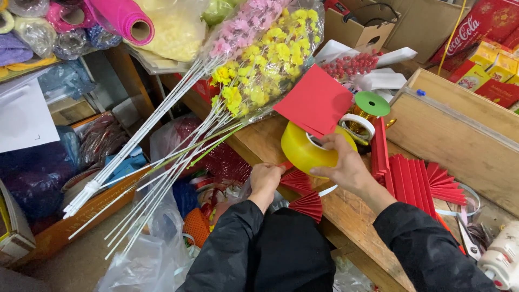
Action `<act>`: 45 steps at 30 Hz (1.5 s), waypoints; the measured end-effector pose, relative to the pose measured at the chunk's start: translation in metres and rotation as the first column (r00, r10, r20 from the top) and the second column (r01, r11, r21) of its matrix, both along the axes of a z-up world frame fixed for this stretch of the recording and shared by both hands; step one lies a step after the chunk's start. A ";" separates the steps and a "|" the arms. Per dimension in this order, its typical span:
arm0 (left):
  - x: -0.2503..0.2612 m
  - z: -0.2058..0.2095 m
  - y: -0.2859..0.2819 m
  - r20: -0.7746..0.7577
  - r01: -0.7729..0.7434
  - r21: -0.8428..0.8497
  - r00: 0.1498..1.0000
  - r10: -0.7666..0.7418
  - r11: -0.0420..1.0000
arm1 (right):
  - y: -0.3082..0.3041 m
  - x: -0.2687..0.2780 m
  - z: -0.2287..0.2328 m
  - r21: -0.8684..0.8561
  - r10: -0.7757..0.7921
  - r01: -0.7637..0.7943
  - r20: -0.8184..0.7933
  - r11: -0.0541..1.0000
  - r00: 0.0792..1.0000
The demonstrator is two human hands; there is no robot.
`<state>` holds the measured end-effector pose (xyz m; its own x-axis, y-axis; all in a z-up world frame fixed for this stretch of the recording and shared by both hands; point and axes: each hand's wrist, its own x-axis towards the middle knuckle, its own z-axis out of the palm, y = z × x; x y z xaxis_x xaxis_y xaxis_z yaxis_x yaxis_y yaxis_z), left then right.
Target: Folding red paper strips into accordion-style fans and applying glue for decorations.
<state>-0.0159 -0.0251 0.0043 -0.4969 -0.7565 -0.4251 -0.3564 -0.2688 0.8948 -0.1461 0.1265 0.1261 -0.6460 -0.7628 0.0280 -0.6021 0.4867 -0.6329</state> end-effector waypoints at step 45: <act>0.127 0.052 -0.020 -0.286 0.005 0.364 0.952 0.107 0.931 | -0.006 -0.014 -0.008 0.283 0.285 -0.217 -0.229 0.934 0.931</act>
